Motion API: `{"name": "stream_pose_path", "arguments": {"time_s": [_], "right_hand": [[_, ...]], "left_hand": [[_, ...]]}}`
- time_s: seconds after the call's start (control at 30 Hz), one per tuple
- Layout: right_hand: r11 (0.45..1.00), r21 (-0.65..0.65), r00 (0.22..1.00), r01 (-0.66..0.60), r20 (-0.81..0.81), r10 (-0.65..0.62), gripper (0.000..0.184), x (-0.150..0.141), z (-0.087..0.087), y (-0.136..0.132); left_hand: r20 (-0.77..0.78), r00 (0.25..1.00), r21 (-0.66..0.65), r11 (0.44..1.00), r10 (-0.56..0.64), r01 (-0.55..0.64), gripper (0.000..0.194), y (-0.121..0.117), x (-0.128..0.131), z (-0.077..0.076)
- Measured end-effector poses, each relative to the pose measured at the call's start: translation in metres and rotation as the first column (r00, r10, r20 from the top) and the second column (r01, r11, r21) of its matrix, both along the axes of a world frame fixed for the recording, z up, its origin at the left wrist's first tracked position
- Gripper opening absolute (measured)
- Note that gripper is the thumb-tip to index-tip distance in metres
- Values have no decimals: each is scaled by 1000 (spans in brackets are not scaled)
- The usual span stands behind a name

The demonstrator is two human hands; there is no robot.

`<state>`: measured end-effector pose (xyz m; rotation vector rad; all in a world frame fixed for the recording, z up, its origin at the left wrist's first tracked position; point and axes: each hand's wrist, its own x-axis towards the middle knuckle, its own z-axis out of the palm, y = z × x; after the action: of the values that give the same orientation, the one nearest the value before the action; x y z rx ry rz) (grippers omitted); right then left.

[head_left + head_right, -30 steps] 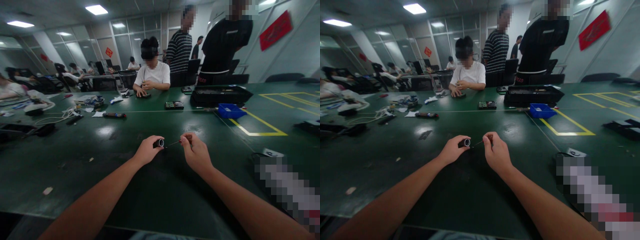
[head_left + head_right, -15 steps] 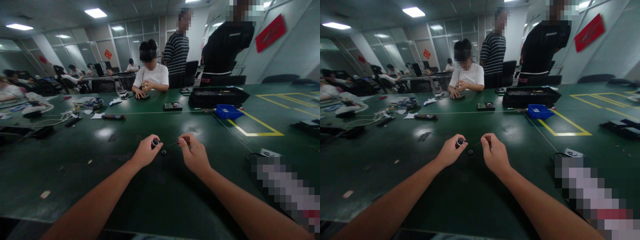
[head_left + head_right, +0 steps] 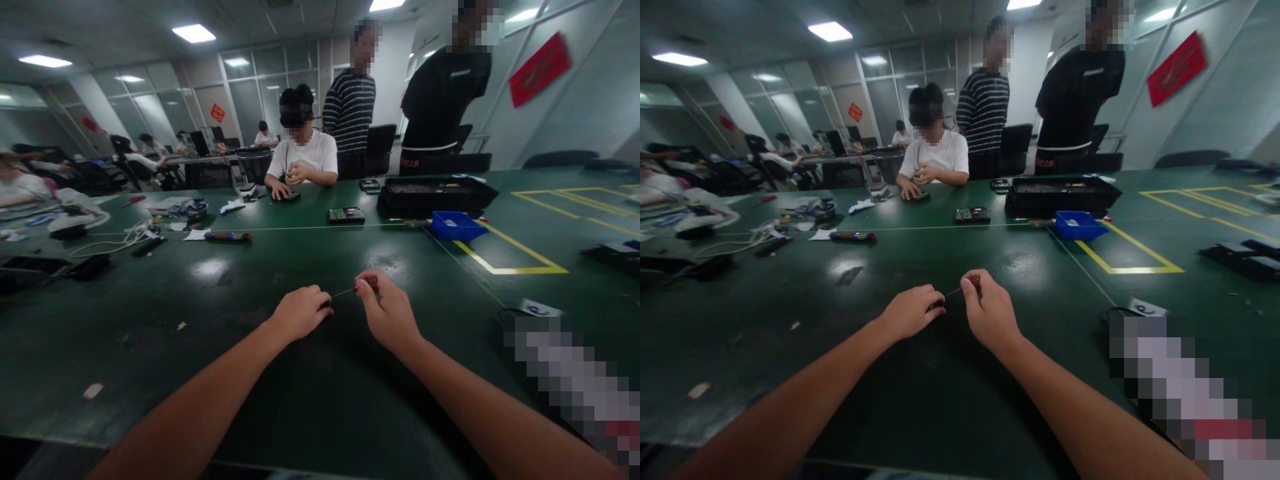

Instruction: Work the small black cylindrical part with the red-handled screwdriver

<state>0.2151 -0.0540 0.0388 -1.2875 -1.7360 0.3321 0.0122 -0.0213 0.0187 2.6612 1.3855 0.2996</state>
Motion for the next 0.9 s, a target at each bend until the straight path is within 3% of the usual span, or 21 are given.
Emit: {"name": "stream_pose_path", "arguments": {"time_s": [0.13,0.23,0.3,0.4,0.47,0.6,0.73,0.9], "right_hand": [[1000,-9,1000,-11,15,11,18,1,2,-2],[1000,-20,1000,-21,18,22,19,2,2,-2],[999,-27,999,-29,14,29,20,2,2,-2],[999,-31,999,-31,8,31,19,2,1,-1],[999,-34,999,-38,9,38,19,2,0,-1],[997,-48,998,-58,11,59,20,2,0,-2],[996,-61,998,-68,3,69,20,2,-1,-3],[996,-70,999,-48,11,49,21,1,-4,-1]], "left_hand": [[228,972,-116,993,64,-38,26,5,-10,3],[464,870,-196,977,170,-86,25,13,-23,6],[619,739,-270,956,266,-118,26,20,-35,10],[779,447,-438,891,440,-115,33,33,-61,16],[819,266,-502,859,509,-99,38,40,-87,19],[831,16,-548,824,556,-144,33,45,-154,20],[776,-154,-625,711,612,-322,22,33,-224,22],[753,-330,-649,563,569,-511,7,7,-300,27]]}}
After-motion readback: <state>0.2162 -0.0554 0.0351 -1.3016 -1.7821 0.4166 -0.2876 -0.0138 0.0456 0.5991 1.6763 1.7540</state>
